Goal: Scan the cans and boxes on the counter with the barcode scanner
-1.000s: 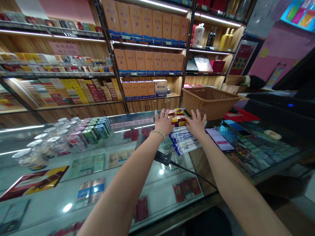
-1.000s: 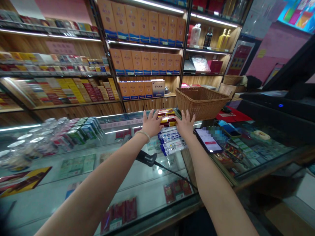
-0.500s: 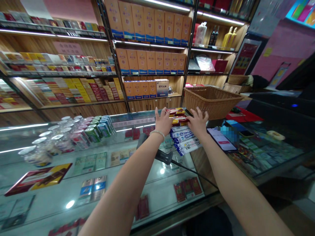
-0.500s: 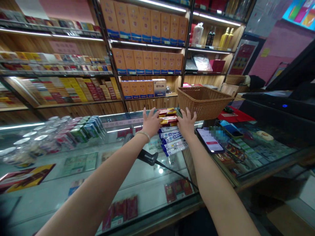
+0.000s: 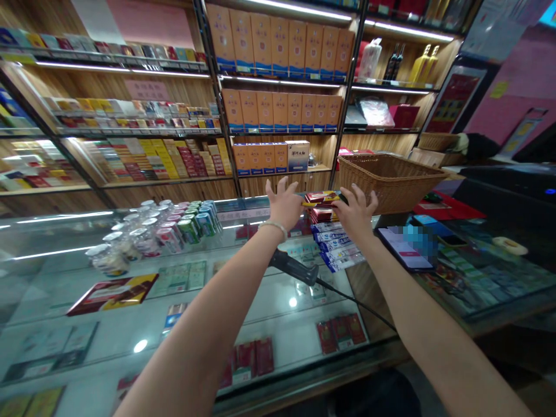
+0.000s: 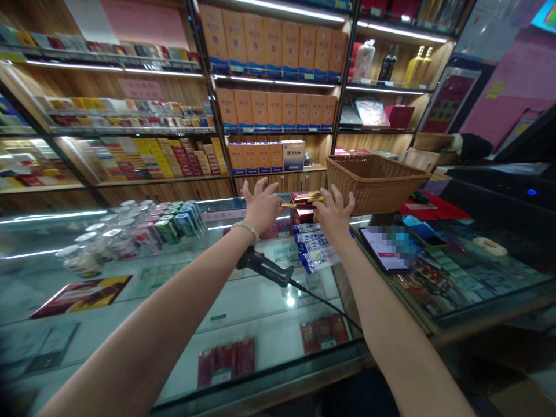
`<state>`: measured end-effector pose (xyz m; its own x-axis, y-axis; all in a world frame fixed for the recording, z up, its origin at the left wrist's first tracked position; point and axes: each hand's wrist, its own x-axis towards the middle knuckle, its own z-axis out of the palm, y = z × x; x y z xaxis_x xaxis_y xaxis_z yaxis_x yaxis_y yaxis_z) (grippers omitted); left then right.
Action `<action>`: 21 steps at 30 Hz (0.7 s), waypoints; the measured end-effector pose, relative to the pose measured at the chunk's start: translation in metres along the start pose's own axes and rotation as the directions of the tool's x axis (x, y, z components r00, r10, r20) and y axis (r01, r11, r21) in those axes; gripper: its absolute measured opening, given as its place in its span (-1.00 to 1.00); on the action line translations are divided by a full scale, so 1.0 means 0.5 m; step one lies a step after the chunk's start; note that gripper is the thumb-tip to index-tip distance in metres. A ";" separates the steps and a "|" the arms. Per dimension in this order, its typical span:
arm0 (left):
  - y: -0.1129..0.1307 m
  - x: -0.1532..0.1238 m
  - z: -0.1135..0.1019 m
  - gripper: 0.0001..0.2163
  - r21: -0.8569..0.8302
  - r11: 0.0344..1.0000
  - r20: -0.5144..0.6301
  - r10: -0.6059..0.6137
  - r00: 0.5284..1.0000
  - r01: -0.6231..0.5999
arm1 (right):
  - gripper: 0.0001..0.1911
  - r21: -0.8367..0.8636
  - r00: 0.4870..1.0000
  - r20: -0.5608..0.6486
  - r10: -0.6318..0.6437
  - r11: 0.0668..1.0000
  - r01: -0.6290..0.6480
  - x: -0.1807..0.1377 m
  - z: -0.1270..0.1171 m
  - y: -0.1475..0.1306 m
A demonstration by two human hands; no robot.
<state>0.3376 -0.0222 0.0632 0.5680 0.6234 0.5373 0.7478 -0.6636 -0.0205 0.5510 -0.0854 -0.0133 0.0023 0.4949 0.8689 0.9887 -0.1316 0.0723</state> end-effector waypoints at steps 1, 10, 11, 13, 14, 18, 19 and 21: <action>-0.007 -0.003 -0.011 -0.83 -0.009 1.000 -0.005 -0.012 1.000 0.012 | -0.87 0.004 1.000 -0.013 -0.008 1.000 0.008 0.005 -0.005 -0.008; -0.086 -0.059 -0.097 -0.86 -0.018 0.998 -0.066 -0.066 0.996 0.065 | -0.87 0.043 0.996 -0.043 -0.082 0.996 0.084 0.054 -0.058 -0.100; -0.094 -0.067 -0.106 -0.86 -0.012 0.998 -0.068 -0.070 0.995 0.069 | -0.87 0.047 0.995 -0.038 -0.096 0.994 0.098 0.059 -0.063 -0.110; -0.111 -0.084 -0.123 -0.86 -0.005 0.997 -0.071 -0.079 0.994 0.079 | -0.87 0.055 0.992 -0.029 -0.121 0.991 0.122 0.068 -0.074 -0.131; -0.119 -0.094 -0.131 -0.86 -0.003 0.996 -0.073 -0.085 0.994 0.085 | -0.87 0.061 0.991 -0.026 -0.129 0.990 0.130 0.072 -0.079 -0.142; -0.150 -0.143 -0.161 -0.86 -0.006 0.994 -0.082 -0.112 0.990 0.111 | -0.88 0.101 0.991 -0.022 -0.134 0.986 0.135 0.081 -0.096 -0.194; -0.158 -0.157 -0.168 -0.86 -0.012 0.992 -0.092 -0.127 0.988 0.126 | -0.88 0.115 0.991 -0.017 -0.130 0.985 0.131 0.082 -0.099 -0.209; -0.173 -0.188 -0.181 -0.86 -0.025 0.987 -0.101 -0.159 0.982 0.157 | -0.88 0.144 0.993 0.005 -0.122 0.982 0.120 0.081 -0.105 -0.240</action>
<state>0.1881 -0.0608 0.0910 0.4044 0.6760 0.6161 0.8187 -0.5678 0.0856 0.4248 -0.0949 0.0388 -0.1173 0.5115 0.8512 0.9931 0.0534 0.1048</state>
